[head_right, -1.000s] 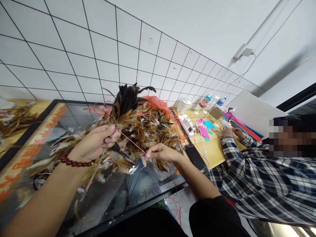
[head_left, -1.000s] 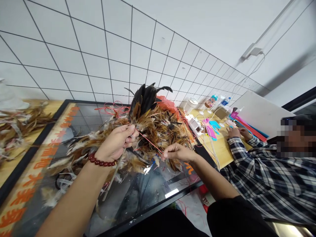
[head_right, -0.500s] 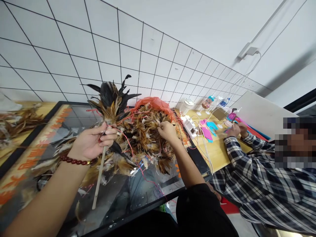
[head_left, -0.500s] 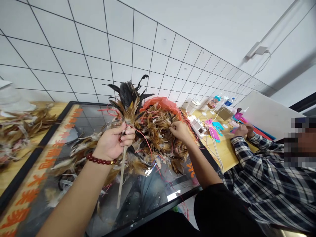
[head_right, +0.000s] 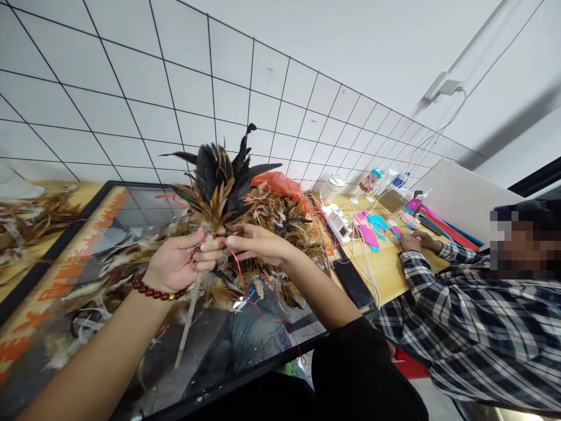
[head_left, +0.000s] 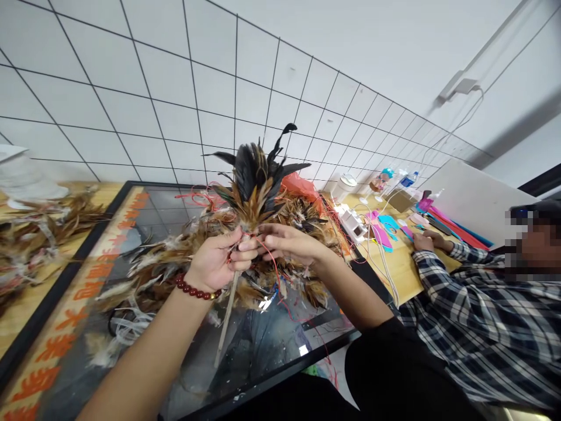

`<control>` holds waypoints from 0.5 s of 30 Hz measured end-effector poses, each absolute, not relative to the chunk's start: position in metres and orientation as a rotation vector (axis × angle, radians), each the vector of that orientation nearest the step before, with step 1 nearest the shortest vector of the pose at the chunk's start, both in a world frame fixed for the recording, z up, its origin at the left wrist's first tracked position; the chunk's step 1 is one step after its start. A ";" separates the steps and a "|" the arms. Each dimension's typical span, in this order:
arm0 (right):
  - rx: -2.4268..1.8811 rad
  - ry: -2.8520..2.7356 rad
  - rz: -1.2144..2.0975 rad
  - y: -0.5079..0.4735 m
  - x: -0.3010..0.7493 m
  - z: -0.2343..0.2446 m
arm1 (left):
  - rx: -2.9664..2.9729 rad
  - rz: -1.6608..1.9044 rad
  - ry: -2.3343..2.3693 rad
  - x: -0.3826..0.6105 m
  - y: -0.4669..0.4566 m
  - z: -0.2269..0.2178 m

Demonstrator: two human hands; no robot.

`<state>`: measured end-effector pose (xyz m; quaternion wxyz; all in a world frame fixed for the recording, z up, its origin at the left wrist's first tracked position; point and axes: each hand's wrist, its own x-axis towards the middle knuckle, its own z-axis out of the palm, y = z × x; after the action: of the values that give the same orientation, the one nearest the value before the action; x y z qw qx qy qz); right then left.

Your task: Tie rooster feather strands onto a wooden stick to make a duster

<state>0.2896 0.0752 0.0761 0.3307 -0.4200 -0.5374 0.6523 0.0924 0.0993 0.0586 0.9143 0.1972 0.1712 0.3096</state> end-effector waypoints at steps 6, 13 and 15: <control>-1.153 -1.342 1.726 0.073 0.272 0.073 | 0.458 0.720 0.310 0.090 0.103 0.056; -1.100 -1.239 1.442 0.067 0.269 0.064 | 0.654 0.957 0.462 0.108 0.098 0.045; -1.092 -1.236 1.429 0.064 0.265 0.065 | 0.756 1.051 0.556 0.118 0.096 0.039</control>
<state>0.2647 0.0644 0.0653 0.4615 -0.4439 -0.5027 0.5808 0.1176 0.0964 0.0387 0.7619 0.3473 0.2558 0.4831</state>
